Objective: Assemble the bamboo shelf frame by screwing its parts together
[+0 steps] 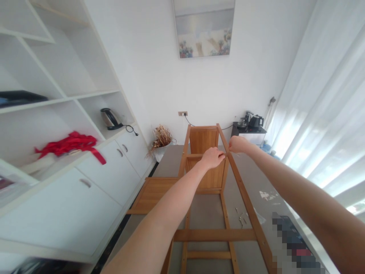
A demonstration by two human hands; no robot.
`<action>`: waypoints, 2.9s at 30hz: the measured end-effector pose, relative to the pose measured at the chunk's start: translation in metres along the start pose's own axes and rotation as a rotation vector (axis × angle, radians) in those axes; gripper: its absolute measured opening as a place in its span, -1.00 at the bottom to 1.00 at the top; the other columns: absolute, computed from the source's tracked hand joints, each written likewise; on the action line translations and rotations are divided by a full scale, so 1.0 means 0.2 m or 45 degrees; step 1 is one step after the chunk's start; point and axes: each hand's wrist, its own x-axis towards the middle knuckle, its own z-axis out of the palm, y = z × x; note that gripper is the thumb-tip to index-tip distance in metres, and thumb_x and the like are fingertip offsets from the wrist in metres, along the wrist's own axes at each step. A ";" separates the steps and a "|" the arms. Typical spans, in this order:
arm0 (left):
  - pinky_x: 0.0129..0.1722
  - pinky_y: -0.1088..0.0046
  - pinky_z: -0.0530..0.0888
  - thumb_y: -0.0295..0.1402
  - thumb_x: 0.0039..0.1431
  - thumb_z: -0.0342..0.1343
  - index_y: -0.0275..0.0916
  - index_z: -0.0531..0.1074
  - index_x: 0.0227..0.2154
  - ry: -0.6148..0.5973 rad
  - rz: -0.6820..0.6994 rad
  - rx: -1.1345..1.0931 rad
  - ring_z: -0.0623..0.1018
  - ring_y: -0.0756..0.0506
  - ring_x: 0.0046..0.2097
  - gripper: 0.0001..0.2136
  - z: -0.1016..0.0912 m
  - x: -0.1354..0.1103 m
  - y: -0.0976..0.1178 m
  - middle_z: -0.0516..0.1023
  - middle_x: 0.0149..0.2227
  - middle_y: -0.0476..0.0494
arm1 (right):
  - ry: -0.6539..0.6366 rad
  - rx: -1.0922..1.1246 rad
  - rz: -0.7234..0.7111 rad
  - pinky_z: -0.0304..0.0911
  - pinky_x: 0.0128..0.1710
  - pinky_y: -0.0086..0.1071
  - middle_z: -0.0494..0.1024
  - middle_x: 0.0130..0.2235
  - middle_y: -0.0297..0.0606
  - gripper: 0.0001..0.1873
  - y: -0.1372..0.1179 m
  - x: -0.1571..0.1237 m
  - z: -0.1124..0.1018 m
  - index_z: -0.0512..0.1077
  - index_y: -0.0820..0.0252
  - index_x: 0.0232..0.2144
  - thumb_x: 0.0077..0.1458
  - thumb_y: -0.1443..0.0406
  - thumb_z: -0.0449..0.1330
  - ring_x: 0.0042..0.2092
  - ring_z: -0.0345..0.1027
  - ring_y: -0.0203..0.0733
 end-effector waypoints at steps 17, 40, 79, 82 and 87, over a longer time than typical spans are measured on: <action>-0.21 0.36 0.36 -0.18 0.21 -0.14 -0.19 0.53 -0.26 0.044 0.000 -0.068 0.45 -0.15 -0.18 -0.66 -0.01 -0.01 0.01 0.47 -0.28 -0.19 | -0.189 0.890 0.024 0.35 -0.47 -0.53 0.59 -0.45 -0.16 -0.79 0.09 -0.04 0.07 0.53 0.33 -0.36 -0.06 0.40 0.13 -0.45 0.45 -0.29; -0.08 0.35 0.38 -0.40 0.00 0.08 -0.27 0.52 -0.24 0.276 -0.459 -0.958 0.50 -0.12 -0.14 -0.76 -0.13 -0.54 -0.67 0.58 -0.27 -0.12 | 0.287 0.070 -0.470 0.21 -0.16 -0.33 0.52 -0.11 -0.17 -0.63 -0.49 -0.09 -0.09 0.41 0.11 -0.08 0.13 0.32 -0.06 -0.10 0.38 -0.09; -0.22 0.40 0.39 -0.15 0.03 0.05 -0.29 0.52 -0.24 0.207 -0.636 -1.623 0.47 -0.10 -0.14 -0.65 -0.17 -0.59 -0.64 0.53 -0.17 -0.25 | 0.224 0.023 -0.849 0.20 -0.21 -0.37 0.52 -0.12 -0.13 -0.69 -0.80 0.08 0.15 0.27 0.20 -0.02 0.19 0.35 -0.06 -0.09 0.39 -0.13; -0.28 0.44 0.38 -0.11 -0.02 0.10 -0.31 0.53 -0.31 0.252 -0.714 -1.407 0.46 -0.10 -0.20 -0.64 -0.20 -0.58 -0.61 0.54 -0.24 -0.21 | 0.213 0.018 -0.844 0.20 -0.21 -0.36 0.52 -0.14 -0.11 -0.73 -0.79 0.07 0.15 0.28 0.22 -0.08 0.18 0.37 -0.05 -0.09 0.39 -0.12; -0.45 0.51 0.31 -0.23 -0.12 0.21 -0.33 0.52 -0.48 0.251 -0.686 -1.210 0.40 0.00 -0.43 -0.77 -0.22 -0.56 -0.56 0.49 -0.48 -0.09 | 0.222 0.002 -0.840 0.21 -0.23 -0.34 0.52 -0.14 -0.08 -0.71 -0.78 0.04 0.12 0.25 0.25 -0.04 0.18 0.36 -0.05 -0.11 0.40 -0.09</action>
